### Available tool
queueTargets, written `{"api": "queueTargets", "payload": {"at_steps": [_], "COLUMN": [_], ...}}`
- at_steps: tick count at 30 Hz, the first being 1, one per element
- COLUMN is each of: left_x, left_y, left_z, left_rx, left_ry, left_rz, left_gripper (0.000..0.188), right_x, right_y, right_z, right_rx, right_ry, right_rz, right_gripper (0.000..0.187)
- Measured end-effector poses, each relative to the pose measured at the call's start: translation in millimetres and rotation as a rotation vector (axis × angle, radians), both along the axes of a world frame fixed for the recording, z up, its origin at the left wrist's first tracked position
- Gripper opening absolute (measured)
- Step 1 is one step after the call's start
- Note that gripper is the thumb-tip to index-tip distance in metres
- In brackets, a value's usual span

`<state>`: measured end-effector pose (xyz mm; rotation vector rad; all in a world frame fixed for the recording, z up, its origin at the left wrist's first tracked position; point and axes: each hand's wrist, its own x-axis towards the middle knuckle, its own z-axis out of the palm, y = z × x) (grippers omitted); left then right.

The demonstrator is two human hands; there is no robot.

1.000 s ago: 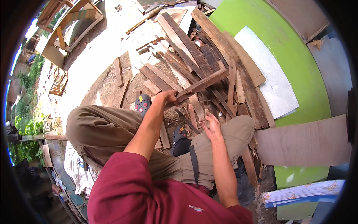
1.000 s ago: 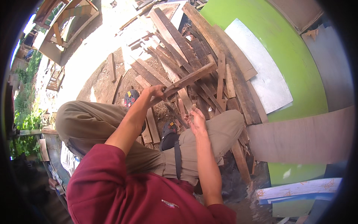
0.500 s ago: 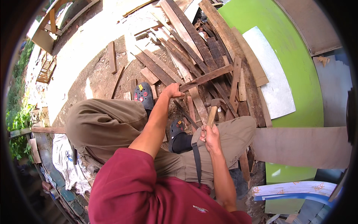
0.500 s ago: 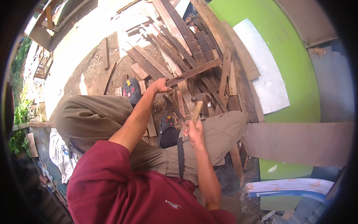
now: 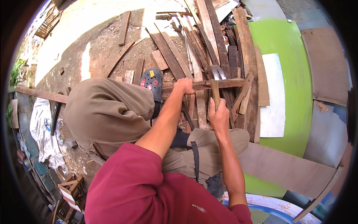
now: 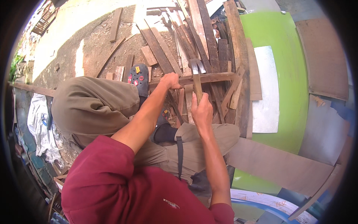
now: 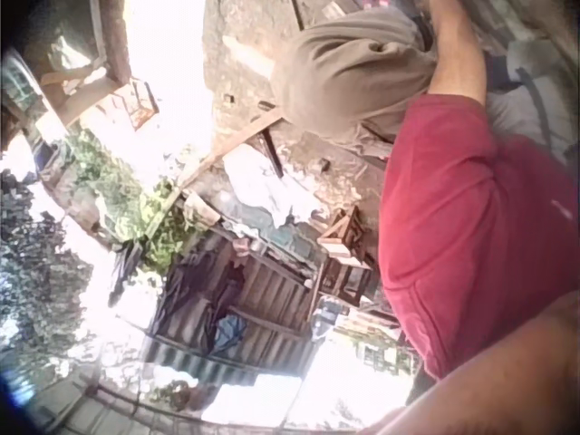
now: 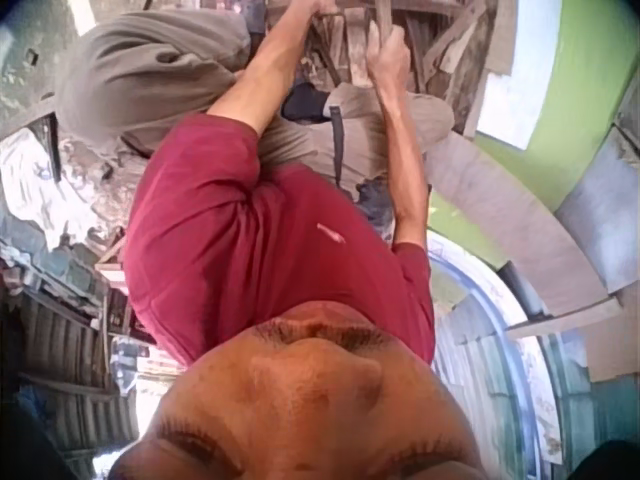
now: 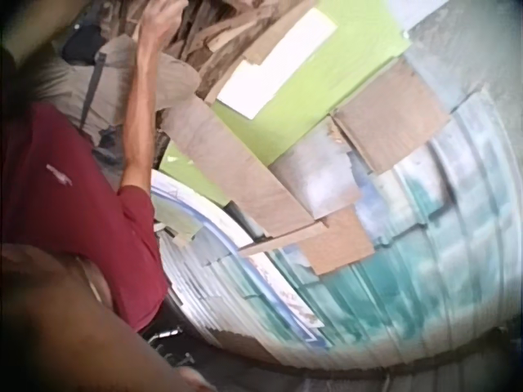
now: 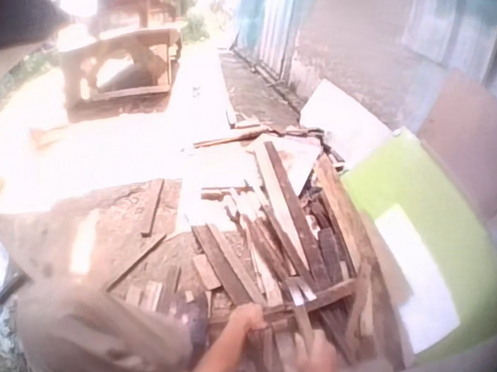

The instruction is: The person sits on the ground and uses a hammer to repeatedly strike a long wooden plank, breaking it into smaller pieces. The person then uses a hand saw to cut another plank and continues to break wood with the hammer.

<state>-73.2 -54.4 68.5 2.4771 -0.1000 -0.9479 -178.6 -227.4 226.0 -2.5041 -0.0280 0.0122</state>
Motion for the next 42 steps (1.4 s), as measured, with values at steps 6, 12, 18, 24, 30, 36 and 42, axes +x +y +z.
{"api": "queueTargets", "payload": {"at_steps": [6,12,18,24,30,36,42], "left_x": [9,-2,11,-1,3,4,3], "left_y": [-1,3,2,5,0,4,0], "left_z": [0,-2,4,-12,-6,-9,-9], "left_rx": [-0.027,-0.031,-0.038,-0.031,-0.056,-0.046,-0.058], "left_ry": [-0.030,-0.027,-0.048,-0.049,-0.089,-0.021,-0.033], "left_rz": [0.008,0.021,0.018,0.029,0.015,0.023,0.028], "left_gripper": [0.051,0.048,0.050,0.051,0.052,0.049,0.051], "right_x": [19,15,27,16,-5,-8,-4], "right_y": [-18,6,-32,5,-17,10,-23], "right_z": [-23,5,-35,-2,-61,-14,-57], "right_rx": [-0.278,-0.025,-0.242,0.069,-0.162,0.174,-0.108], "right_ry": [0.139,-0.073,0.128,-0.049,0.181,-0.130,0.230], "right_rz": [0.087,0.129,0.025,0.046,-0.008,0.012,-0.070], "right_gripper": [0.032,0.027,0.029,0.024,0.026,0.023,0.031]}}
